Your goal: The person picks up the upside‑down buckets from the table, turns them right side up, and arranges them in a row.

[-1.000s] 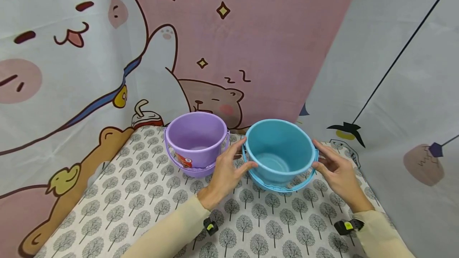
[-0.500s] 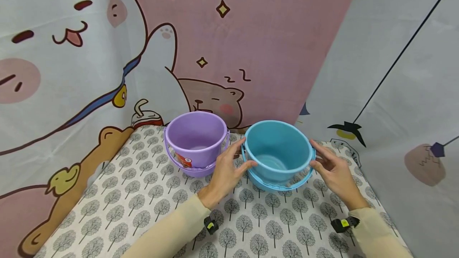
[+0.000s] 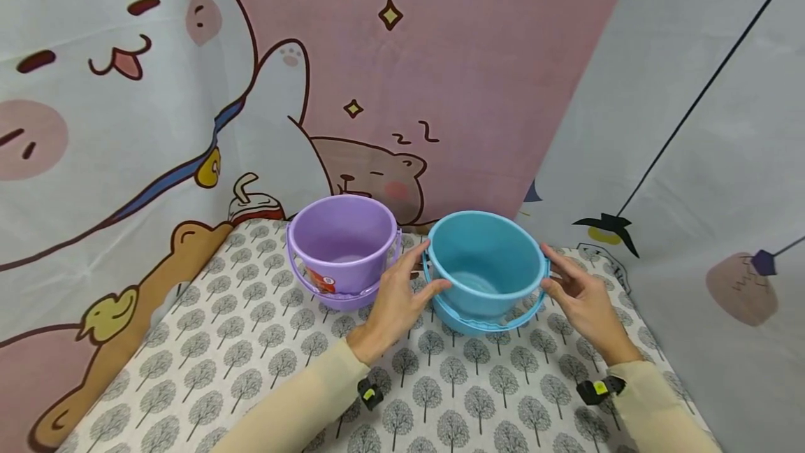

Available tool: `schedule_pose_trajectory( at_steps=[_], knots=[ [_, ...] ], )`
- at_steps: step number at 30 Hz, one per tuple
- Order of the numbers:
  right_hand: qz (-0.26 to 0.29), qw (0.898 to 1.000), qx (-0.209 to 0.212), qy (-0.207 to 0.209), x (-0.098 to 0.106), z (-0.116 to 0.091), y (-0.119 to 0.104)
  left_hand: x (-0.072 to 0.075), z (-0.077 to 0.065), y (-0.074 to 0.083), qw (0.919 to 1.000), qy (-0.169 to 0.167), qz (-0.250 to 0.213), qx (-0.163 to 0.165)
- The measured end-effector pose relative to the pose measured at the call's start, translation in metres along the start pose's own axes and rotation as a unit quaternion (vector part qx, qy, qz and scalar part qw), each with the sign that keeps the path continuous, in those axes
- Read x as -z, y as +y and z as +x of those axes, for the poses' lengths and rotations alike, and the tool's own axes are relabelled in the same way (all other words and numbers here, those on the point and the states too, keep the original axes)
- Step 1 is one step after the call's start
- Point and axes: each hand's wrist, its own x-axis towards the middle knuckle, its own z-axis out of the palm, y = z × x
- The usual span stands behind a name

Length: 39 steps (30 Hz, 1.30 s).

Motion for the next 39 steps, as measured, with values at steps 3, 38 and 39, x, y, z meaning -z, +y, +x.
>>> schedule_pose_trajectory(
  at_steps=[3, 38, 39],
  knots=[
    [0.002, 1.0, -0.01, -0.004, -0.001, 0.002, 0.0, 0.001, 0.0, 0.0, 0.9999, -0.007, -0.003, 0.013],
    [-0.113, 0.993, -0.028, 0.004, 0.005, 0.004, -0.01, 0.018, -0.008, 0.022, 0.9945, -0.071, 0.065, 0.04],
    [-0.125, 0.992, -0.026, 0.007, 0.005, 0.005, -0.012, 0.02, -0.009, 0.024, 0.9944, -0.073, 0.069, 0.036]
  ],
)
